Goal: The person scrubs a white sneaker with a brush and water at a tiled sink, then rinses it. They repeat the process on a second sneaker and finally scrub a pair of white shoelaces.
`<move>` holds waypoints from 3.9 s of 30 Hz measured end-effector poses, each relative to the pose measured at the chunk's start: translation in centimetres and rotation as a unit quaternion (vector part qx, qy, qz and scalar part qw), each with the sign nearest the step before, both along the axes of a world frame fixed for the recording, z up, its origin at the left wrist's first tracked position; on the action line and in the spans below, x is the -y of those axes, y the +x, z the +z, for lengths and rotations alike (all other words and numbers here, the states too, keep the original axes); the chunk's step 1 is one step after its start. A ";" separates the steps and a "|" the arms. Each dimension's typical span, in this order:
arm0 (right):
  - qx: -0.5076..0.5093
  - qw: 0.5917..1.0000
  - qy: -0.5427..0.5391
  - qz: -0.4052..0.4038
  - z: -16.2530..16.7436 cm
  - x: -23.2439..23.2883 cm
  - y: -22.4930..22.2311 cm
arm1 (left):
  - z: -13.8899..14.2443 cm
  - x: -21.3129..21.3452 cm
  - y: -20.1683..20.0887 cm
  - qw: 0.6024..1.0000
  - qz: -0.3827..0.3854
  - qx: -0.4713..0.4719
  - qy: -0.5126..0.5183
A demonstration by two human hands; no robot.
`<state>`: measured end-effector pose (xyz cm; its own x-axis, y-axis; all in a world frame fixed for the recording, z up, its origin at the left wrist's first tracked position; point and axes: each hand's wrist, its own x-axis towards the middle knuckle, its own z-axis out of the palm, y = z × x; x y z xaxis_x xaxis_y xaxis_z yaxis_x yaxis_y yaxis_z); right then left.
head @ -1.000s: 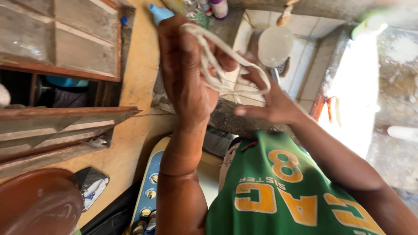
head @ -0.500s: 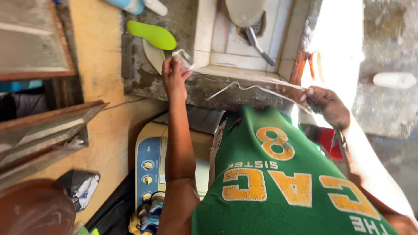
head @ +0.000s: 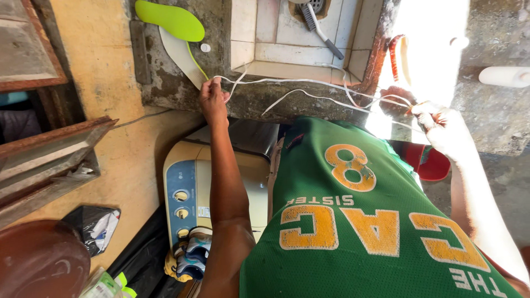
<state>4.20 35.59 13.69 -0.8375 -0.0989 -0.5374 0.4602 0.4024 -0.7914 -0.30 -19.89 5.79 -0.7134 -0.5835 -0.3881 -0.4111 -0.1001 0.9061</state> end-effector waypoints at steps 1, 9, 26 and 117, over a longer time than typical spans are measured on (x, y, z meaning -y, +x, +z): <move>-0.054 0.998 0.011 0.038 0.6 -0.1 -0.4 | 0.0 0.0 0.1 1.000 0.004 0.004 -0.005; -0.121 0.985 0.071 0.099 5.6 1.8 -5.8 | 1.0 0.5 0.5 0.984 0.168 0.052 -0.034; -0.077 0.958 -0.225 -0.161 0.3 -4.0 -8.9 | 4.4 8.9 0.8 0.915 0.358 -0.151 0.106; -0.205 0.909 -0.234 -0.276 -2.6 -0.1 -8.8 | 11.5 -10.3 -6.3 0.769 -0.317 0.005 0.555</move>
<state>-4.63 35.68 11.08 -0.9494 0.2596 -0.1765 0.1179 -0.2262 -0.9669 -6.61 -9.54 17.33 -0.7113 0.5761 -0.4028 -0.7029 -0.5863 0.4027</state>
